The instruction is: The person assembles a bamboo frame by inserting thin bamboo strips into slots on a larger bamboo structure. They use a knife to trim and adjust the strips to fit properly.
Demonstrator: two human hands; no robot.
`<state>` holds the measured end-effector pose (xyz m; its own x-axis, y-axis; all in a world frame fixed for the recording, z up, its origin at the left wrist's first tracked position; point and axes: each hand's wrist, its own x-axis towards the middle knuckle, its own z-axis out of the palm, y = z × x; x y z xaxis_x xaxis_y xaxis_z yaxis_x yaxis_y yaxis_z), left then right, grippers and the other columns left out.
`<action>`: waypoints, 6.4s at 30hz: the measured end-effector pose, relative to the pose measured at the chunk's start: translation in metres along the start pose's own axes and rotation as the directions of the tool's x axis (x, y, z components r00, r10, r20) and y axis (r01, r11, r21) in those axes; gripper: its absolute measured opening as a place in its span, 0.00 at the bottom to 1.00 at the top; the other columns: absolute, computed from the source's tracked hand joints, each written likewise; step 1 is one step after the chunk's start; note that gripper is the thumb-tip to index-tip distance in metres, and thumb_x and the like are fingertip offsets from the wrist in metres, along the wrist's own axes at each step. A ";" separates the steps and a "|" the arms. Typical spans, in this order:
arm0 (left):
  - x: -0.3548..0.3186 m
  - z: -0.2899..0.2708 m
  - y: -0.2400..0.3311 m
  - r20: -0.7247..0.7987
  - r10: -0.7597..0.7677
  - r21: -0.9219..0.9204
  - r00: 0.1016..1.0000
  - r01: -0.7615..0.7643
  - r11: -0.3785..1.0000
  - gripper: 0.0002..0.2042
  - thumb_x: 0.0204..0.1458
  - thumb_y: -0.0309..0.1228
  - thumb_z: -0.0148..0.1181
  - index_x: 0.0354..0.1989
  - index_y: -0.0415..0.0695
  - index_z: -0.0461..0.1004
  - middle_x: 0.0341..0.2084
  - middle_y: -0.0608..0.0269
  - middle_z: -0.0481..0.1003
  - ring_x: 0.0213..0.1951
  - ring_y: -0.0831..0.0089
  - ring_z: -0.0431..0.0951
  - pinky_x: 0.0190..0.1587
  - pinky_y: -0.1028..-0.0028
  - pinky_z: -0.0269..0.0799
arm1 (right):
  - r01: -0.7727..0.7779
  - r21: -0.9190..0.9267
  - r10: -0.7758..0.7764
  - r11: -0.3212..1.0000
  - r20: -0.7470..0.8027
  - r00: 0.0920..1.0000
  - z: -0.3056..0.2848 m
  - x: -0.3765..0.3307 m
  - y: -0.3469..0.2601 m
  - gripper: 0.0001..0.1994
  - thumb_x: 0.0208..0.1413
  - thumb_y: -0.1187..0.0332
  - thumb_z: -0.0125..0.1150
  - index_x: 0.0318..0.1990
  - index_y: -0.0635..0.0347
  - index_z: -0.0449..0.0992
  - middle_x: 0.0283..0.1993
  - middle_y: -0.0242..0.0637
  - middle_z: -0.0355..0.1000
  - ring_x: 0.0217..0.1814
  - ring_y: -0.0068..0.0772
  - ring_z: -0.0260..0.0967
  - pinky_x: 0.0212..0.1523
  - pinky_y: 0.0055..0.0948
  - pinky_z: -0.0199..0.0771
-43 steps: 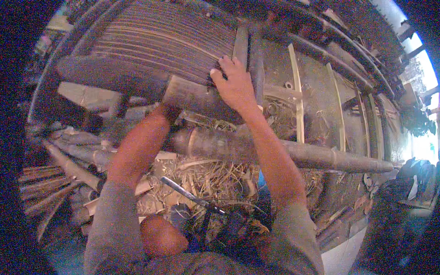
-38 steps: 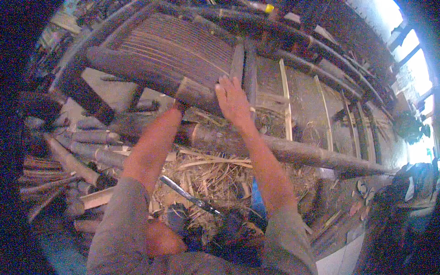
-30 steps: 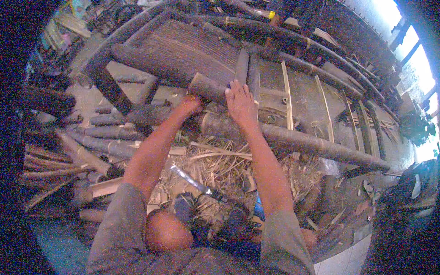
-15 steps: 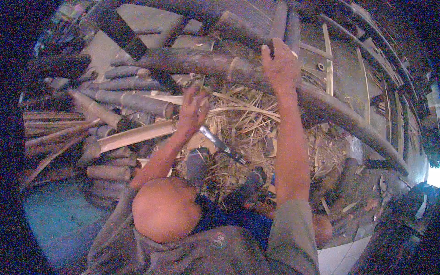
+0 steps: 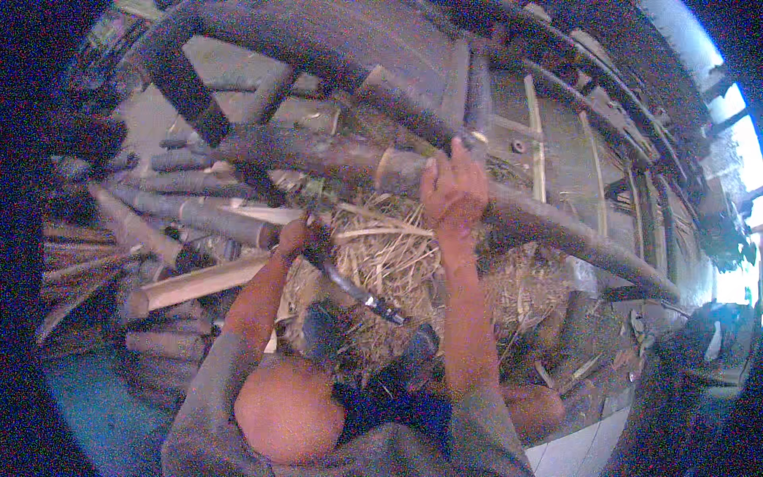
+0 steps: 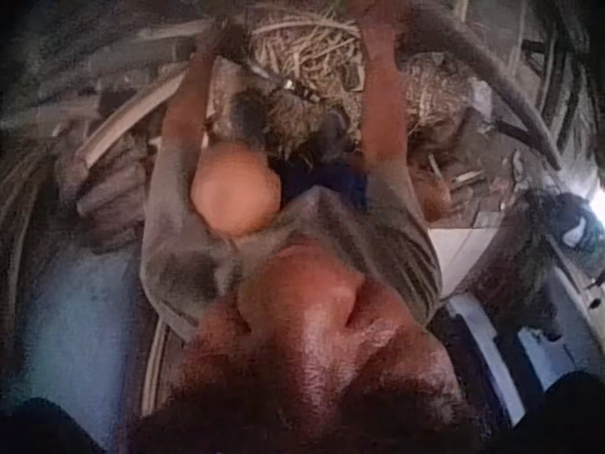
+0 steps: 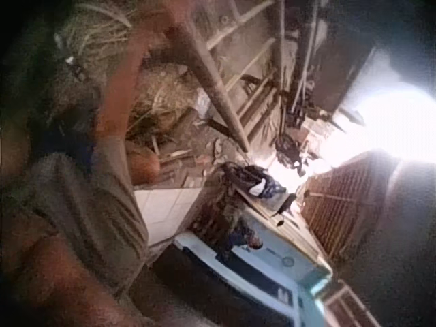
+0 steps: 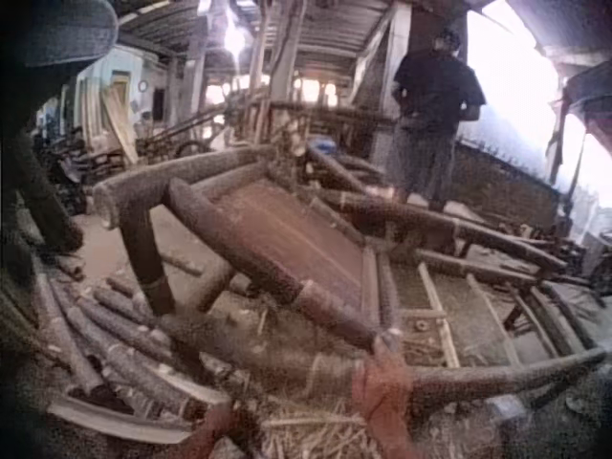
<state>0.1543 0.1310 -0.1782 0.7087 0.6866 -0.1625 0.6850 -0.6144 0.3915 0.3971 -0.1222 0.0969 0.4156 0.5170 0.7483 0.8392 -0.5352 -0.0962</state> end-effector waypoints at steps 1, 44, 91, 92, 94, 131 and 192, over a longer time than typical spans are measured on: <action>0.008 0.007 0.001 0.054 0.001 0.050 0.999 -0.004 0.999 0.28 0.62 0.52 0.50 0.65 0.49 0.65 0.38 0.37 0.79 0.43 0.43 0.80 0.46 0.49 0.76 | 0.017 -0.026 -0.017 1.000 -0.015 1.000 -0.004 -0.001 0.001 0.14 0.58 0.64 0.58 0.45 0.63 0.82 0.56 0.49 0.75 0.52 0.53 0.75 0.56 0.46 0.73; -0.209 -0.053 0.056 0.239 -0.505 -0.954 0.829 0.105 -0.279 0.07 0.63 0.30 0.50 0.46 0.44 0.62 0.28 0.54 0.76 0.24 0.65 0.77 0.27 0.67 0.77 | -0.408 0.104 0.109 0.907 0.877 0.467 -0.004 -0.323 -0.094 0.35 0.53 0.66 0.62 0.70 0.56 0.59 0.62 0.58 0.63 0.62 0.65 0.62 0.58 0.51 0.69; -0.181 -0.234 0.116 -0.568 0.003 -0.530 0.823 -0.368 0.764 0.15 0.68 0.37 0.48 0.53 0.40 0.73 0.34 0.53 0.78 0.35 0.68 0.75 0.41 0.67 0.71 | -0.661 0.568 0.039 0.490 0.743 0.668 -0.132 -0.087 -0.185 0.12 0.64 0.62 0.58 0.40 0.65 0.70 0.21 0.44 0.67 0.22 0.39 0.64 0.27 0.40 0.66; -0.182 -0.231 0.117 -0.550 0.020 -0.533 0.835 -0.369 0.761 0.15 0.68 0.38 0.48 0.53 0.40 0.73 0.32 0.52 0.77 0.34 0.67 0.75 0.40 0.67 0.71 | -0.627 0.590 0.029 0.509 0.716 0.698 -0.130 -0.084 -0.186 0.12 0.64 0.63 0.58 0.41 0.65 0.70 0.22 0.45 0.68 0.22 0.41 0.65 0.27 0.41 0.67; -0.183 -0.225 0.122 -0.574 0.079 -0.492 0.815 -0.420 0.763 0.15 0.68 0.39 0.48 0.53 0.42 0.73 0.29 0.51 0.76 0.31 0.65 0.75 0.38 0.66 0.71 | -0.556 0.627 0.007 0.545 0.660 0.751 -0.125 -0.079 -0.187 0.12 0.63 0.63 0.58 0.41 0.65 0.70 0.22 0.46 0.69 0.22 0.46 0.67 0.28 0.42 0.68; -0.199 -0.241 0.134 -0.463 0.172 -0.404 0.869 -0.380 0.832 0.15 0.65 0.36 0.55 0.50 0.39 0.78 0.28 0.49 0.79 0.30 0.60 0.82 0.35 0.66 0.74 | -0.431 0.576 -0.007 0.694 0.605 0.796 -0.122 -0.069 -0.196 0.12 0.62 0.65 0.58 0.40 0.67 0.68 0.24 0.58 0.71 0.29 0.66 0.72 0.29 0.54 0.70; -0.108 -0.240 -0.002 -0.849 -0.427 -0.502 0.312 -0.224 0.835 0.27 0.67 0.50 0.44 0.52 0.35 0.77 0.52 0.44 0.75 0.59 0.53 0.72 0.60 0.56 0.69 | -0.952 0.016 -0.152 0.305 0.988 -0.032 -0.023 -0.297 -0.142 0.15 0.63 0.59 0.58 0.32 0.63 0.75 0.24 0.34 0.73 0.21 0.29 0.71 0.24 0.33 0.71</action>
<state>0.0359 0.1521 0.0562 -0.2145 0.8063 0.5512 0.3286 -0.4719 0.8181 0.1465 -0.2150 -0.0968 0.2056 0.7249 -0.6574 -0.1338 -0.6447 -0.7527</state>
